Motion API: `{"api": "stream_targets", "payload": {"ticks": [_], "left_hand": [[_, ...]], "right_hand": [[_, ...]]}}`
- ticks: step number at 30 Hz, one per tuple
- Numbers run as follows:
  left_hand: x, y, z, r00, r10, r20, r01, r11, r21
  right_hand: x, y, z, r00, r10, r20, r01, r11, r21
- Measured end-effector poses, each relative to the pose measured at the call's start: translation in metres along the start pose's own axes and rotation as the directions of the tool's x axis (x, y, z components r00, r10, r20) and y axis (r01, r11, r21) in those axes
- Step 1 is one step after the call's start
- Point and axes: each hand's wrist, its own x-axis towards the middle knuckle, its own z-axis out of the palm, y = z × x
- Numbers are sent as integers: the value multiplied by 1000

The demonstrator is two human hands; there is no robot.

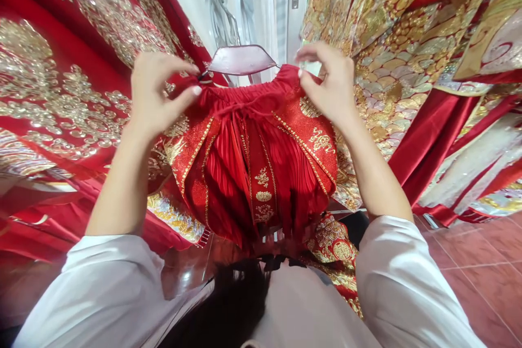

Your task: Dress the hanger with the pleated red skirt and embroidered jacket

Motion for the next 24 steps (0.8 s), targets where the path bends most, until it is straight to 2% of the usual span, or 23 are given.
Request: {"api": "stream_targets", "payload": {"ticks": [2, 3, 4, 5, 6, 7, 9, 10, 13, 15, 16, 17, 19, 20, 22, 23, 24], "left_hand": [[11, -16, -6, 986, -89, 143, 81, 995, 63], [14, -23, -7, 953, -172, 250, 158, 984, 78], [16, -29, -6, 909, -247, 337, 233, 969, 84], [17, -33, -4, 877, -302, 374, 292, 953, 85], [16, -35, 0, 871, -335, 358, 329, 941, 78], [15, -36, 5, 889, -353, 293, 350, 935, 66], [11, -32, 16, 922, -378, 86, 376, 926, 34], [9, -29, 21, 919, -394, -15, 394, 919, 11], [5, -19, 32, 875, -399, -275, 399, 915, -59], [5, -14, 31, 871, -361, -334, 365, 929, -52], [5, -13, 27, 889, -341, -305, 346, 937, -40], [6, -13, 22, 917, -326, -230, 327, 944, -35], [10, -19, 10, 946, -323, 13, 323, 943, -75], [12, -23, 4, 930, -333, 157, 353, 929, -116], [16, -33, -1, 845, -362, 393, 459, 868, -187], [18, -37, -1, 810, -382, 446, 505, 840, -198], [19, -41, 1, 797, -401, 453, 527, 827, -195]], "right_hand": [[6, 12, -6, 998, 22, 56, -10, 977, -211], [8, 20, -8, 989, 64, 130, -27, 962, -270], [9, 30, -9, 974, 100, 202, -40, 958, -284], [9, 39, -10, 958, 116, 262, -46, 965, -258], [8, 48, -10, 948, 111, 298, -50, 978, -204], [6, 55, -10, 948, 94, 303, -54, 989, -137], [2, 67, -9, 961, 66, 267, -72, 997, 12], [-1, 71, -7, 967, 64, 245, -86, 993, 79], [-8, 82, -1, 973, 117, 197, -165, 954, 252], [-10, 88, 3, 958, 197, 210, -260, 905, 338], [-10, 90, 3, 943, 240, 232, -314, 876, 366], [-8, 92, 2, 926, 273, 260, -358, 855, 375], [-2, 89, -3, 907, 283, 311, -383, 862, 332], [3, 85, -7, 906, 258, 334, -359, 887, 289], [14, 72, -14, 898, 175, 403, -267, 946, 184], [19, 64, -16, 889, 140, 436, -217, 967, 131], [25, 56, -16, 878, 115, 465, -170, 982, 80]]}}
